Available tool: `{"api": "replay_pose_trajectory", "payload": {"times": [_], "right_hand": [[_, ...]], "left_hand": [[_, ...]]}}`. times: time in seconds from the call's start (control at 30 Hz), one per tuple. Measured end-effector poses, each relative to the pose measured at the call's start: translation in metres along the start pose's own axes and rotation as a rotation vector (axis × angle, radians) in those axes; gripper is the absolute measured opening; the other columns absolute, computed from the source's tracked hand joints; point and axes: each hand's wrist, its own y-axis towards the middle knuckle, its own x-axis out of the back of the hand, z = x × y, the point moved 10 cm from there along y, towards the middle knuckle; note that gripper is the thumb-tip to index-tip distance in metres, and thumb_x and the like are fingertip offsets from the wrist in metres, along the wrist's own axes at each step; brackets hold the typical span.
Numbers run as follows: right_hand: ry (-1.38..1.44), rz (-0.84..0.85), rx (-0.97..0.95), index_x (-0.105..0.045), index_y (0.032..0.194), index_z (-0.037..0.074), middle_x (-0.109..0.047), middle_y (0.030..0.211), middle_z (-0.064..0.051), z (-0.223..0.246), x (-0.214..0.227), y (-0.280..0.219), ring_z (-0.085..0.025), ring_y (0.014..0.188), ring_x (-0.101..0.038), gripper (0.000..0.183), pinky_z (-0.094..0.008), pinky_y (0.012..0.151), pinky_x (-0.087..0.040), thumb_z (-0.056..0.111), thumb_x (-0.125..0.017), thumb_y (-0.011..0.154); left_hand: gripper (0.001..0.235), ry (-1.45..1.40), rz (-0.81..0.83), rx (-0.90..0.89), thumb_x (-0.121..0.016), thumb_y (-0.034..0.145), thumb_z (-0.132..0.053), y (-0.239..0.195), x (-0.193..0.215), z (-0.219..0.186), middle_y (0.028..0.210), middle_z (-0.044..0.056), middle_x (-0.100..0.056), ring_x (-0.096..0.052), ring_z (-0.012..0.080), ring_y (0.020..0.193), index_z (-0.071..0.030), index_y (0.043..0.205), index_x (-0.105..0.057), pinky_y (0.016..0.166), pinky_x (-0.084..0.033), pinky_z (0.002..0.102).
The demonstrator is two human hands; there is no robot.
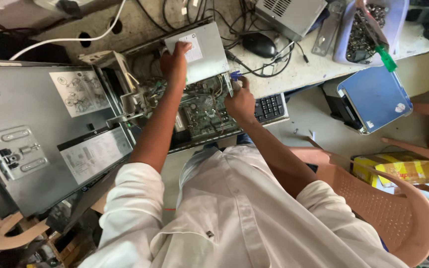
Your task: The person works inside an open desktop computer case, handling internal components and cables. They remove and reinsert a drive or card, adjust wiring, and manipulate parts of the motherboard and power supply area. The task appears to be troubleshooting or reassembly of internal hardware.
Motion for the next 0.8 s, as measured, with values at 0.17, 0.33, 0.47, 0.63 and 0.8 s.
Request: {"api": "replay_pose_trajectory", "payload": {"times": [0.17,0.33,0.47,0.63,0.8], "right_hand": [[-0.028,-0.020,-0.011,-0.070,0.121,0.016,-0.056,0.144,-0.015,0.008,0.001,0.004,-0.047,0.087,-0.069,0.038,-0.057,0.077,-0.055,0.013,-0.066,0.083],[-0.038,-0.005,0.015,-0.070,0.127,0.016,-0.054,0.143,-0.016,0.014,0.000,0.004,-0.046,0.087,-0.070,0.047,-0.055,0.076,-0.056,0.012,-0.067,0.080],[-0.047,0.012,-0.031,-0.070,0.124,0.014,-0.053,0.147,-0.014,0.007,0.000,0.000,-0.045,0.088,-0.071,0.042,-0.054,0.077,-0.057,0.013,-0.067,0.082],[-0.057,0.033,-0.071,-0.070,0.122,0.015,-0.052,0.149,-0.013,0.011,0.001,0.001,-0.044,0.087,-0.071,0.037,-0.055,0.077,-0.056,0.016,-0.067,0.085],[-0.045,0.042,-0.065,-0.070,0.127,0.019,-0.052,0.144,-0.015,0.003,0.003,0.000,-0.047,0.087,-0.069,0.046,-0.057,0.078,-0.054,0.014,-0.065,0.082]], "left_hand": [[0.063,0.357,-0.146,-0.039,-0.065,0.078,-0.062,0.006,0.013,0.000,0.105,0.024,-0.071,-0.067,0.0438,0.098,-0.004,0.098,-0.074,0.083,-0.049,0.054],[0.067,0.379,-0.140,-0.003,-0.053,0.087,-0.066,0.013,0.015,0.011,0.105,0.025,-0.070,-0.065,0.0463,0.096,-0.003,0.101,-0.071,0.080,-0.048,0.058],[0.071,0.362,-0.179,0.026,-0.054,0.082,-0.069,0.011,0.017,0.021,0.101,0.023,-0.072,-0.067,0.0448,0.094,-0.002,0.095,-0.073,0.080,-0.049,0.057],[0.060,0.249,-0.048,0.017,-0.065,0.077,-0.057,0.017,0.006,0.021,0.090,0.019,-0.075,-0.071,0.0348,0.084,0.001,0.090,-0.073,0.078,-0.054,0.048],[0.036,-0.248,0.458,-0.023,-0.078,0.067,-0.021,0.018,-0.031,0.022,0.082,0.014,-0.074,-0.074,0.0275,0.070,0.005,0.091,-0.072,0.072,-0.062,0.043]]}}
